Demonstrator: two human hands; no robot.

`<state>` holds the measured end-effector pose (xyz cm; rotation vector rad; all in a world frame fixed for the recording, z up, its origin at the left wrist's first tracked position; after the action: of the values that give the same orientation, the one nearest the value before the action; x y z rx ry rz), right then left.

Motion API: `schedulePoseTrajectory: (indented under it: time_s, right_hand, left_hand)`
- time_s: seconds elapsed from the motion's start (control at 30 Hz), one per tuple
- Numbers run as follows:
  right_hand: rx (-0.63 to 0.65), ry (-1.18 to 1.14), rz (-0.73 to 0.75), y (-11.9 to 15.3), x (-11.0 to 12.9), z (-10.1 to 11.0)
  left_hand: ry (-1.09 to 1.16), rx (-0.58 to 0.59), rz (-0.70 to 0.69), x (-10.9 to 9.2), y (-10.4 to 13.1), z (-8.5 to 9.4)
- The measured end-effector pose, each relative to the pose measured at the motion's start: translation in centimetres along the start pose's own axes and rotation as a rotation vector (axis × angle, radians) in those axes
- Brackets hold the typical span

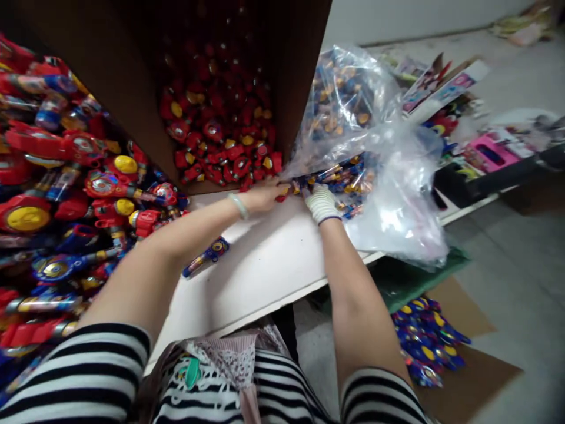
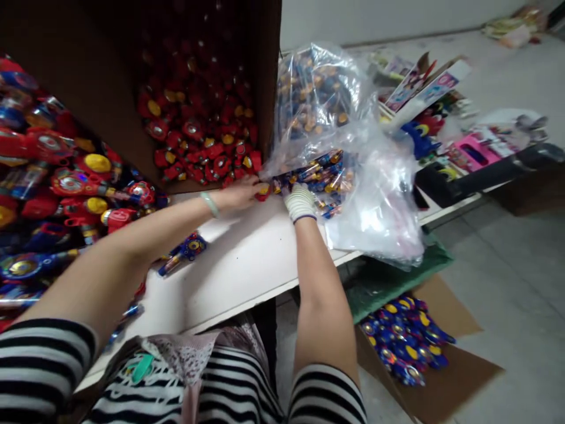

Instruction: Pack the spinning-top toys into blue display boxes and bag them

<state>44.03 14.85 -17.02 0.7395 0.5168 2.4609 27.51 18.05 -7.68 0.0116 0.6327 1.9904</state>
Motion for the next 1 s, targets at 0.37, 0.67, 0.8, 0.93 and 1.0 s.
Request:
schedulePoseTrajectory:
  time_s: [0.37, 0.67, 0.8, 0.93, 1.0]
  right_hand:
    - [0.141, 0.032, 0.211, 6.3, -1.1, -3.5]
    - [0.199, -1.036, 0.504, 16.3, 3.1, -6.9]
    - [0.059, -0.622, 0.641, 18.9, 7.1, -5.8]
    - [-0.048, -0.252, 0.691, 20.3, 8.9, -5.6]
    - [-0.069, -0.152, 0.684, 20.7, 9.3, -5.8]
  left_hand:
    - [0.171, 0.023, -0.049, 0.6, 1.6, -3.6]
    - [1.715, -0.179, 0.089, 2.3, 9.8, -5.0]
    - [1.762, -0.209, 0.076, 1.1, 12.0, -5.2]
    - [1.644, -0.239, 0.119, 0.8, 13.4, -5.0]
    - [1.619, -0.256, 0.130, 0.6, 13.9, -5.2]
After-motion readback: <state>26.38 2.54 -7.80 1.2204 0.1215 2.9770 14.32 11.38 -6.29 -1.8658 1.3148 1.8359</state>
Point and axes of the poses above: each hand's wrist, its own y-axis away from the middle knuckle, its own z-axis out of the back of the hand, x = y × z, the point moved 9 cm from there along -y, towards the middle knuckle, and after that the axes turned 14 degrees about x, right-handed, at the moved point
